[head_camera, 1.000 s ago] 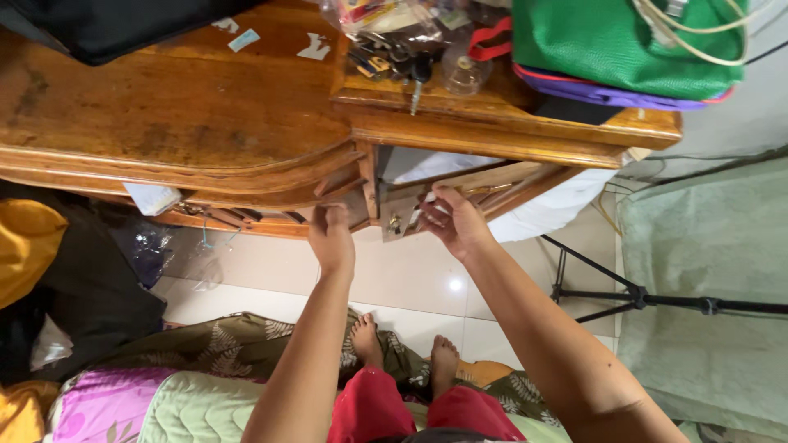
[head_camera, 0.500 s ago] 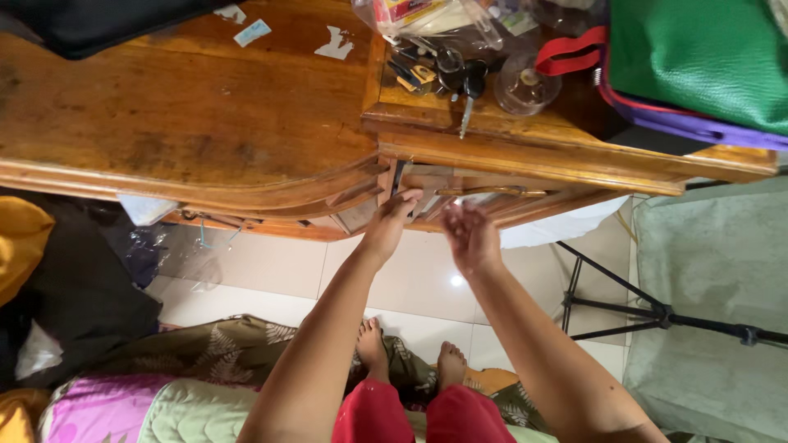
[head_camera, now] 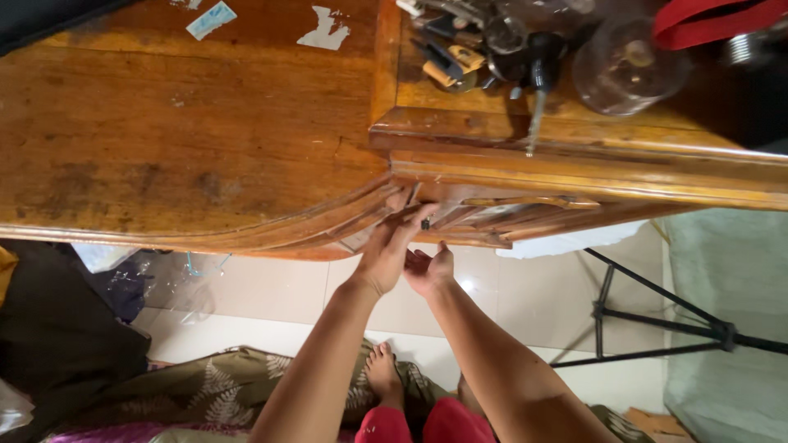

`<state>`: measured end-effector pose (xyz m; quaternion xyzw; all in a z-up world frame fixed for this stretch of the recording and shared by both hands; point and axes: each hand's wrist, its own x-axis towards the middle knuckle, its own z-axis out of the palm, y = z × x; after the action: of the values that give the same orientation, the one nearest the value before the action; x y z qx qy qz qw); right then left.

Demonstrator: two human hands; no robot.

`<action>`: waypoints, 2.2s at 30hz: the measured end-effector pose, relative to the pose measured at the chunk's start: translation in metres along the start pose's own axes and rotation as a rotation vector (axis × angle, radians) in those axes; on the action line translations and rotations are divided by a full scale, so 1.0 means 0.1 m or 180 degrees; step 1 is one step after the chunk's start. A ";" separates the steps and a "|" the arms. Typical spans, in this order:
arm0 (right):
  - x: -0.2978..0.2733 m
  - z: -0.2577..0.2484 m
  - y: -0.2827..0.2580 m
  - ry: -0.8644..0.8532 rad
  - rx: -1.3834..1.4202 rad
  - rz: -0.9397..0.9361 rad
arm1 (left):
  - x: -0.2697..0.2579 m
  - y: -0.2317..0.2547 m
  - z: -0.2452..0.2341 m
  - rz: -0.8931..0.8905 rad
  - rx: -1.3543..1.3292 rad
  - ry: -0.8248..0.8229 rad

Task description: The person opens a wooden cabinet and removes various items one by one, including bottles, containers, a wallet, a pouch, and a charger, placing them on the cabinet surface.

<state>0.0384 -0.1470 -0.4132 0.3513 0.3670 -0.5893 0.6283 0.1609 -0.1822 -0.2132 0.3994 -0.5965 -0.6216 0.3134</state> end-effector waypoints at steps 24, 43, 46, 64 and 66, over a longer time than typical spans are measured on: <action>-0.33 0.00 -0.36 0.0293 -0.0239 -0.0408 | -0.10 -0.07 0.17 -0.0244 -0.0407 0.0400; -3.37 1.04 0.00 -0.1600 -0.1838 -0.0945 | -1.10 1.28 0.12 -0.0179 -0.2993 0.0771; -3.59 1.16 0.07 -0.1977 -0.1724 -0.0915 | -1.15 1.56 0.03 -0.0020 -0.3153 0.0661; -4.39 2.09 0.06 -0.3361 -0.2009 -0.0272 | -1.05 2.61 -0.26 0.0691 -0.3563 0.0618; -4.40 2.17 0.08 -0.3527 -0.1977 -0.0254 | -0.99 2.66 -0.28 0.0967 -0.3459 0.0616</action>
<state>0.0404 -0.1240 0.0774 -0.2182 0.1540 -0.5727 0.7750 0.2100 -0.1346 0.0640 0.1457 -0.2106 -0.7477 0.6127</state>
